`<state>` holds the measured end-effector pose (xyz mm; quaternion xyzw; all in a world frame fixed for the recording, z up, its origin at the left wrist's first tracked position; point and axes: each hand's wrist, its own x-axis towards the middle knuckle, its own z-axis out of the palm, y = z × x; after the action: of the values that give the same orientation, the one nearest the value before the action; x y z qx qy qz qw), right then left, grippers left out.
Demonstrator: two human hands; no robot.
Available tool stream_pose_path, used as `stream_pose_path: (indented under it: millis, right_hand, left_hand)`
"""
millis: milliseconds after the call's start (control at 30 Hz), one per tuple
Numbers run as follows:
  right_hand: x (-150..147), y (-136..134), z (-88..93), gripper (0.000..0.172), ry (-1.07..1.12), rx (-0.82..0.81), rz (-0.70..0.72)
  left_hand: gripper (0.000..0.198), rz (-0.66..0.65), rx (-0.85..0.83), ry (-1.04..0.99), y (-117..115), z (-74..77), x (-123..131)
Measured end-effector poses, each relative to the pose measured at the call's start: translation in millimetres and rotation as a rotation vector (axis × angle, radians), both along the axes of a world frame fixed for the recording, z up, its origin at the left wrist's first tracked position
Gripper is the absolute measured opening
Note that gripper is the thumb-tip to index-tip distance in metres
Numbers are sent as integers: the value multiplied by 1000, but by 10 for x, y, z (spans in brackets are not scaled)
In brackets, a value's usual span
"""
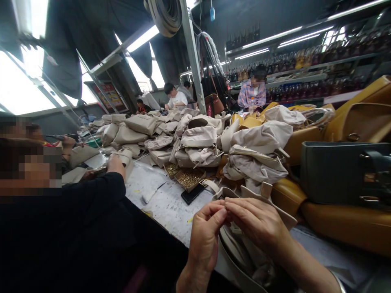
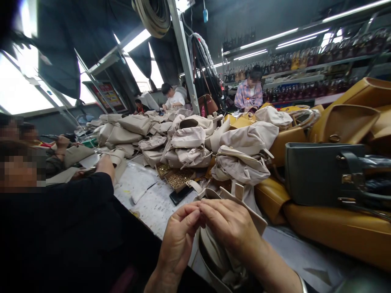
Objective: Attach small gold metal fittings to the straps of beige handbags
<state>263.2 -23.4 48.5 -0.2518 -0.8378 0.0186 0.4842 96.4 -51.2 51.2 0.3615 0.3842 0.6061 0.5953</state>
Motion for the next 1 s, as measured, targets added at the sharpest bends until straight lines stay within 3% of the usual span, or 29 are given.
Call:
stream_pose_path:
  millis: [67,233,333,467,633,867,1000]
  right_hand:
    - [12,28,-37,27,125,-141,35]
    - [70,43,-63,15,539,-570,139]
    - [24,48,-111,10,640,-802,167]
    - [-104,100,-197,9,674,-1116,158]
    - [-149,149,-167,8,654,-1201,167]
    - [-104,102,-127,10,675,-1188,168]
    - [-86,45,-138,20,699,-1241,306]
  left_hand:
    - [12,66,90,187,41,-4,-83]
    - [5,435,437,872,203,-39,-322]
    - [10,369,501,1080,236,-98,-331]
    - [11,268,452,1108,147,-171,-187]
    - [17,205,415,1013,70,-168,31]
    - [16,378,742,1018,90,-188,119]
    - [15,455,787,1013,79,-191,40]
